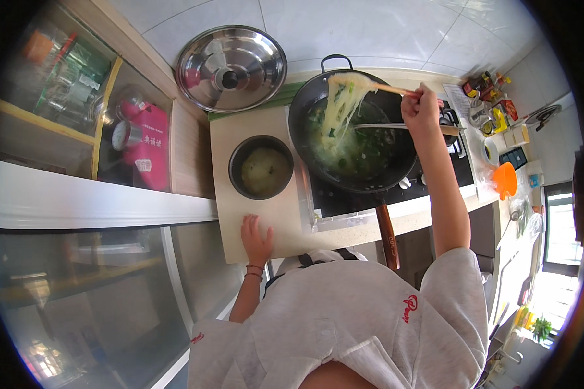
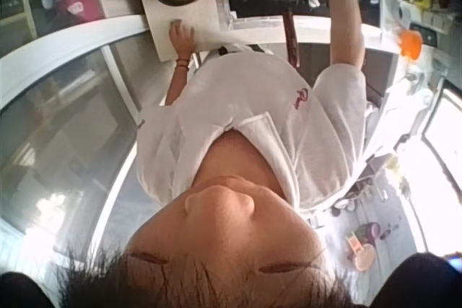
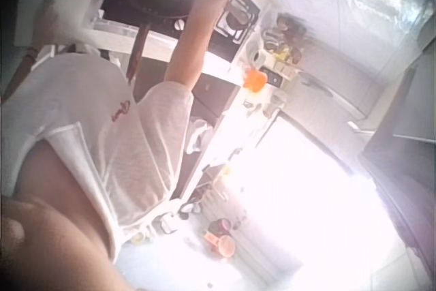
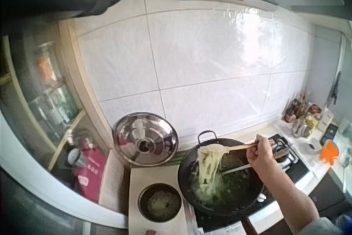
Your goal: The person cooks noodles and vegetables in a wok on a gas stove. They use a ladle to stir the boiling contents and then use chopsticks to transfer the cooked noodles and vegetables into a bowl.
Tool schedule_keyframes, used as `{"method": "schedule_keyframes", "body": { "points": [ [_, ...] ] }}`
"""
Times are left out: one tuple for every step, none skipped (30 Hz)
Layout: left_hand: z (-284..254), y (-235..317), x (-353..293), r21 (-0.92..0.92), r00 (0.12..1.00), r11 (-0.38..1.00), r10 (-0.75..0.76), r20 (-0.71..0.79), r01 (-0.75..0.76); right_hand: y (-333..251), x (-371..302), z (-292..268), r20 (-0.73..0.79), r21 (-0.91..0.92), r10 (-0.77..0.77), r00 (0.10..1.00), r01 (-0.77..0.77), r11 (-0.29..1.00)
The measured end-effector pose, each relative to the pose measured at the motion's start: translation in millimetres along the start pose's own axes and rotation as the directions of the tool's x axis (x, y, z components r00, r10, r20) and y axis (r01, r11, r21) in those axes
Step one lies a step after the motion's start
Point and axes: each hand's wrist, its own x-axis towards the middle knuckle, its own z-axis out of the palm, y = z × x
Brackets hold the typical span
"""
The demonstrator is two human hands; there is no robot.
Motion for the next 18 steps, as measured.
{"method": "schedule_keyframes", "body": {
  "points": [
    [-0.1, -0.5, -1.1, 0.014, 1.0, 1.0, -0.001, -0.002, 0.001, -2.2, -0.7, 2.5, 0.068, 0.014, -0.061, 0.996, 0.06, 0.998],
    [1.0, -1.3, -0.8, 0.011, 1.0, 1.0, 0.0, -0.001, 0.0, -4.1, -1.9, 4.3, 0.066, 0.009, -0.066, 0.996, 0.066, 0.998],
    [2.0, -2.2, -0.5, 0.008, 1.0, 1.0, 0.002, -0.001, -0.002, -4.6, -3.2, 6.4, 0.065, 0.005, -0.072, 0.995, 0.071, 0.997],
    [2.6, -3.2, -0.6, 0.005, 1.0, 1.0, 0.002, -0.001, -0.002, -4.6, -3.6, 7.4, 0.063, 0.0, -0.076, 0.995, 0.076, 0.997],
    [3.8, -2.5, 0.4, 0.0, 1.0, 1.0, 0.006, -0.006, -0.006, -1.5, -1.7, 4.0, 0.048, -0.007, -0.074, 0.996, 0.075, 0.997],
    [4.3, -1.9, 0.4, -0.005, 1.0, 1.0, 0.01, -0.011, -0.01, 1.0, -1.5, 2.5, -0.016, -0.026, -0.062, 0.998, 0.061, 0.998],
    [5.1, -1.4, 0.7, -0.01, 1.0, 1.0, 0.013, -0.016, -0.013, 2.3, -3.1, -2.0, -0.016, -0.022, -0.064, 0.998, 0.063, 0.998],
    [4.1, -1.4, 0.9, -0.007, 1.0, 1.0, 0.013, -0.012, -0.013, 4.5, -3.8, -3.1, -0.013, -0.02, -0.057, 0.998, 0.057, 0.998],
    [3.3, -1.5, 1.2, -0.004, 1.0, 1.0, 0.013, -0.009, -0.013, 4.0, -3.9, -1.6, -0.013, -0.009, -0.062, 0.998, 0.062, 0.998],
    [2.7, -1.4, 1.3, -0.001, 1.0, 1.0, 0.013, -0.007, -0.013, 2.9, -3.9, -0.2, -0.011, 0.002, -0.067, 0.998, 0.067, 0.998],
    [2.3, -1.1, 0.9, 0.005, 1.0, 1.0, 0.014, -0.009, -0.014, 1.7, -4.0, 1.6, -0.011, 0.014, -0.072, 0.997, 0.072, 0.997],
    [2.1, -0.6, 0.1, 0.011, 1.0, 1.0, 0.015, -0.011, -0.014, -0.8, -5.1, 4.3, 0.015, 0.024, -0.084, 0.996, 0.084, 0.996],
    [2.2, -0.6, 0.4, 0.018, 1.0, 1.0, 0.015, -0.013, -0.015, -4.5, -7.0, 7.8, 0.041, 0.035, -0.096, 0.994, 0.095, 0.995],
    [1.9, 0.0, 0.2, 0.013, 1.0, 1.0, 0.015, -0.015, -0.015, -6.9, -8.7, 9.0, 0.065, 0.043, -0.108, 0.992, 0.105, 0.993],
    [1.5, 0.3, 0.0, 0.009, 1.0, 1.0, 0.015, -0.017, -0.015, -7.6, -9.2, 9.1, 0.101, 0.049, -0.107, 0.989, 0.103, 0.994],
    [1.1, 0.6, -0.1, 0.005, 1.0, 1.0, 0.014, -0.02, -0.014, -6.2, -8.0, 8.6, 0.081, 0.034, -0.099, 0.992, 0.096, 0.995],
    [0.9, 1.0, 0.1, 0.005, 1.0, 1.0, 0.016, -0.025, -0.016, -2.5, -5.1, 7.3, 0.063, 0.02, -0.09, 0.994, 0.089, 0.996],
    [0.8, 1.2, 0.6, 0.005, 0.999, 1.0, 0.018, -0.03, -0.018, 0.4, -3.2, 6.7, 0.045, 0.006, -0.081, 0.996, 0.081, 0.997]
  ]
}}
